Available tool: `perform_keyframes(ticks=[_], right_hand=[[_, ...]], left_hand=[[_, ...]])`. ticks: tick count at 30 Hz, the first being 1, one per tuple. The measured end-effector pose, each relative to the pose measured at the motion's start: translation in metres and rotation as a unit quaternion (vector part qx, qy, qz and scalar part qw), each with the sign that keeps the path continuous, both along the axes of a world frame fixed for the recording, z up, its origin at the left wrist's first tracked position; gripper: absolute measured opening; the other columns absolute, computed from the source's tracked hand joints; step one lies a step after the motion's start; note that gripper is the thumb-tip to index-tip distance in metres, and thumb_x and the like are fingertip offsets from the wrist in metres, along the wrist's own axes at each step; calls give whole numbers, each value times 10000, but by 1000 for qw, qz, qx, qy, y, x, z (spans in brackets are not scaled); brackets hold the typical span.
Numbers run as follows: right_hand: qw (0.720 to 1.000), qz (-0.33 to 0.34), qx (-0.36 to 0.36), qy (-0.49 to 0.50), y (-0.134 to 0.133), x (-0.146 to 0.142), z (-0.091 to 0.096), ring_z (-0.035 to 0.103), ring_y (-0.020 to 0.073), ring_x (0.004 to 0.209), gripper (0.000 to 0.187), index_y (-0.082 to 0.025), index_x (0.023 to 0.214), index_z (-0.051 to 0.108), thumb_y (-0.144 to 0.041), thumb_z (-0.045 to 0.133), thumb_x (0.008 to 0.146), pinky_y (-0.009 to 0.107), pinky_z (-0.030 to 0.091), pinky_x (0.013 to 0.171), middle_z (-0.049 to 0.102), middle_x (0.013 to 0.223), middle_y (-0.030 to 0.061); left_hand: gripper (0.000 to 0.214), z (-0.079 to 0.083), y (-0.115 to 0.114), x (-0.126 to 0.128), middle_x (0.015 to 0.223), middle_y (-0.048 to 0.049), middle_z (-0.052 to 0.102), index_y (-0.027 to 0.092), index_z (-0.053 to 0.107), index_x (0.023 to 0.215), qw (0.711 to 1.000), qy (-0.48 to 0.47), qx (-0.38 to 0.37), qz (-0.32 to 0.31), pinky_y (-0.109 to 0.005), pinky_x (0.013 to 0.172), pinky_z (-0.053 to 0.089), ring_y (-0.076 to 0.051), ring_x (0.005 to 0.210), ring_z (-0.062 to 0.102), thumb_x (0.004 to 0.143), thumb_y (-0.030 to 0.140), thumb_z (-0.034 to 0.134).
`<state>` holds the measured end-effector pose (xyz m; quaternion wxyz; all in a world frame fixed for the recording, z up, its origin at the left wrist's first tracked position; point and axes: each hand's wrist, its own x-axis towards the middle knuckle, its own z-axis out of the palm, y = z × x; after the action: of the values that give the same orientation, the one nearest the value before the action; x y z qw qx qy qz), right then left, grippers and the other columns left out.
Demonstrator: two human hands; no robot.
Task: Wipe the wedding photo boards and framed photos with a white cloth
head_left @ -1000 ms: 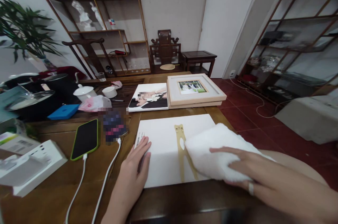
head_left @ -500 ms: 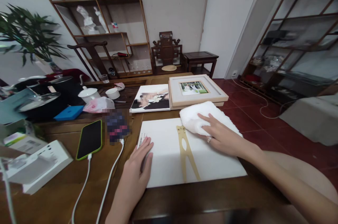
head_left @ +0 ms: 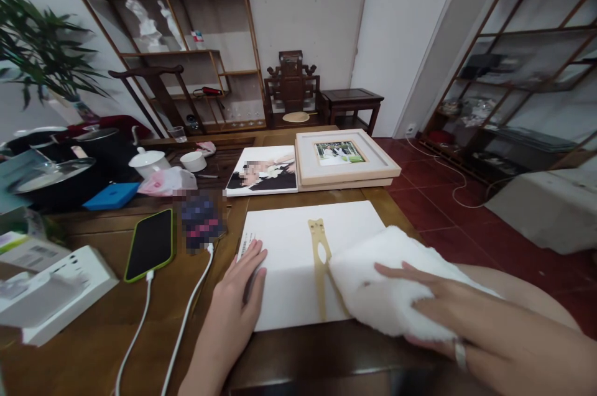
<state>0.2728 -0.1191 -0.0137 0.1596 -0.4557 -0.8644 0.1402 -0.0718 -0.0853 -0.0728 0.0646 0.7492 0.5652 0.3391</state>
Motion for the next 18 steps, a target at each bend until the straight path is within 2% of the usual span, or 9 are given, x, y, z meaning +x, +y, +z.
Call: perform_keyframes(ticks=[2, 5, 8, 11, 13, 15, 18], right_hand=[[998, 7, -45, -31, 19, -6, 6, 527, 244, 1195, 372, -404, 1169, 612, -271, 541, 830, 304, 482, 968, 528, 1343, -69], [994, -8, -99, -36, 50, -27, 9, 386, 316, 1302, 337, -311, 1169, 618, -325, 431, 890, 462, 423, 1016, 476, 1398, -1], [996, -27, -87, 10, 75, -52, 3, 283, 332, 1354, 378, -229, 1126, 618, -392, 336, 936, 549, 345, 1043, 500, 1378, 68], [999, -13, -31, 30, 93, -72, -10, 223, 300, 1382, 368, -185, 1114, 610, -366, 338, 944, 568, 210, 1102, 515, 1357, 113], [1000, -3, -7, 22, 98, -78, -16, 196, 282, 1392, 321, -172, 1078, 624, -315, 378, 930, 561, 149, 1121, 529, 1340, 132], [1000, 14, 3, 12, 95, -81, -17, 180, 278, 1396, 261, -176, 1015, 644, -216, 418, 889, 568, 139, 1120, 530, 1339, 129], [998, 60, 7, -5, 73, -82, -11, 150, 301, 1399, 306, -184, 940, 662, -62, 458, 746, 612, 133, 1106, 475, 1398, 88]], left_hand=[[330, 0, 0, 0, 1289, -119, 590, 167, 617, 1163, 1000, 2, -1, -2, -503, 1037, 407, -258, 1223, 525, 901, 286, 454], [338, 1, 1, 0, 1295, -121, 584, 161, 614, 1171, 1000, 4, -6, 0, -499, 1039, 405, -258, 1229, 519, 905, 291, 451], [341, 1, 1, 1, 1297, -123, 581, 155, 614, 1172, 1000, 4, -7, 2, -493, 1043, 400, -256, 1231, 517, 909, 294, 448], [337, 1, 1, 1, 1286, -125, 590, 155, 622, 1161, 1000, 4, -5, 3, -494, 1038, 405, -260, 1223, 524, 907, 299, 453], [330, 1, 1, 1, 1284, -121, 593, 161, 625, 1154, 1000, 3, -4, 3, -491, 1034, 411, -259, 1221, 526, 907, 296, 454], [323, 1, 1, 1, 1286, -117, 592, 168, 625, 1151, 1000, 3, -3, 3, -485, 1035, 412, -256, 1222, 525, 906, 291, 455], [324, 0, 1, 0, 1291, -115, 589, 172, 621, 1156, 1000, 3, -1, 4, -483, 1037, 411, -254, 1225, 523, 904, 292, 457]])
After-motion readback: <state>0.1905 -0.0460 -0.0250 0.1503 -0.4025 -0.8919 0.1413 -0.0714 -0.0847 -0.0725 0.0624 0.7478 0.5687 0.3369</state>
